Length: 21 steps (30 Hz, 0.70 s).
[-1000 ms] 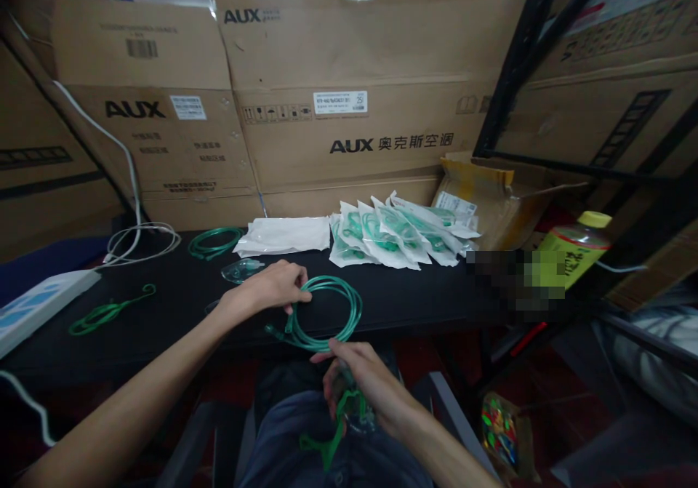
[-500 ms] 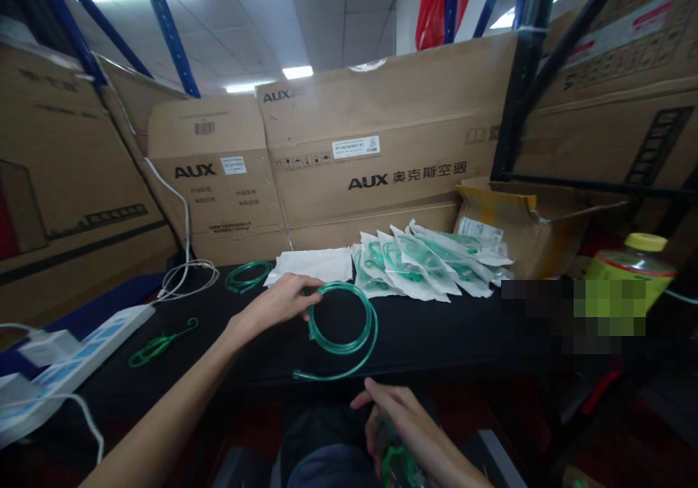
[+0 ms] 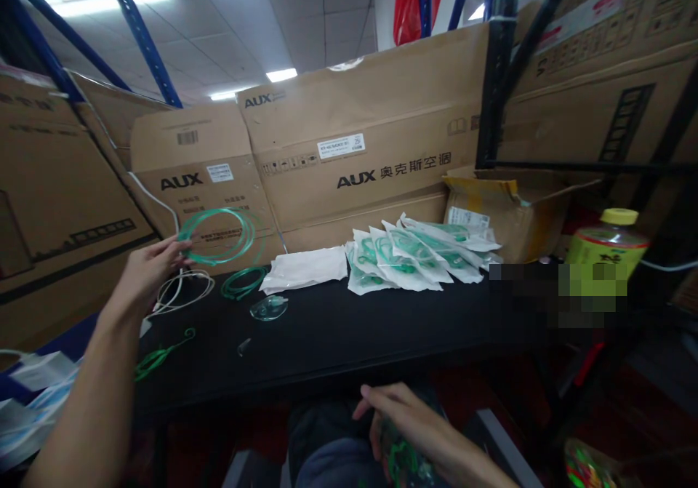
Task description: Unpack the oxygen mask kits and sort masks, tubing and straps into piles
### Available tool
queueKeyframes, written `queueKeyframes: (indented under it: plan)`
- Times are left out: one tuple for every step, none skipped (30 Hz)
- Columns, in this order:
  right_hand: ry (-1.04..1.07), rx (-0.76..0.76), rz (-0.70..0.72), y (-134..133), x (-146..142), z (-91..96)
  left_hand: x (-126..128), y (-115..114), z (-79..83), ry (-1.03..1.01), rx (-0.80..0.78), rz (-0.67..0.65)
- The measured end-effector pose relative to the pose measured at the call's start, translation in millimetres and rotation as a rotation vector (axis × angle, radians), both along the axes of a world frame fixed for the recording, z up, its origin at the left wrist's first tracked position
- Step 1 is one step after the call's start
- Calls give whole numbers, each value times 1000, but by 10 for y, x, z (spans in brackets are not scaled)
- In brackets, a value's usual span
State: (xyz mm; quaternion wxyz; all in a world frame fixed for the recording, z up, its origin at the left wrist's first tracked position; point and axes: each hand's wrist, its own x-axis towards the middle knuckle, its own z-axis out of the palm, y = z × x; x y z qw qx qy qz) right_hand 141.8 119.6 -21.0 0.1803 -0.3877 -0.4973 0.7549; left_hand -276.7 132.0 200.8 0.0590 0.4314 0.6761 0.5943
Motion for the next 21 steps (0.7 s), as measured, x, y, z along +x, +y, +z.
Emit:
queueKeyframes:
  plan:
    - [0, 2, 1, 2, 4, 5, -69, -44, 4, -37, 11, 21]
    - [3, 3, 6, 4, 8, 10, -128, -82, 5, -71, 19, 43]
    - [6, 2, 12, 4, 11, 14, -179, -112, 3, -101, 20, 59]
    - [9, -2, 19, 4, 14, 16, -221, -130, -2, -126, 17, 70]
    - [12, -8, 26, 3, 18, 16, -257, -134, -11, -148, 9, 76]
    - [11, -12, 27, 1, 21, 14, -288, -123, -25, -164, -1, 78]
    - [8, -11, 25, -1, 23, 9, -315, -98, -47, -175, -14, 79]
    - [5, -6, 22, -2, 25, 4, -339, -59, -78, -183, -30, 79]
    - [3, -1, 24, -3, 27, -1, -361, -9, -119, -189, -52, 79]
    - [7, 3, 33, -2, 28, -4, -381, 48, -169, -192, -80, 74]
    - [8, 2, 47, 0, 28, -4, -400, 110, -229, -195, -113, 68]
    - [12, 0, 61, 4, 29, -1, -418, 172, -295, -196, -148, 61]
    - [17, -3, 73, 7, 31, 6, -435, 232, -367, -195, -185, 52]
    - [21, -6, 77, 11, 34, 16, -451, 288, -441, -192, -223, 43]
    - [21, -7, 76, 14, 38, 29, -466, 338, -516, -187, -259, 37]
    - [18, -6, 71, 17, 43, 43, -481, 383, -590, -179, -291, 37]
    - [16, -5, 66, 18, 48, 57, -496, 421, -660, -168, -316, 39]
    - [13, -6, 63, 19, 53, 69, -513, 452, -724, -151, -332, 40]
    - [11, -8, 62, 19, 57, 80, -530, 476, -782, -127, -339, 40]
    - [12, -10, 62, 18, 60, 87, -550, 494, -831, -96, -338, 33]
    - [15, -10, 63, 16, 62, 92, -572, 505, -869, -55, -328, 17]
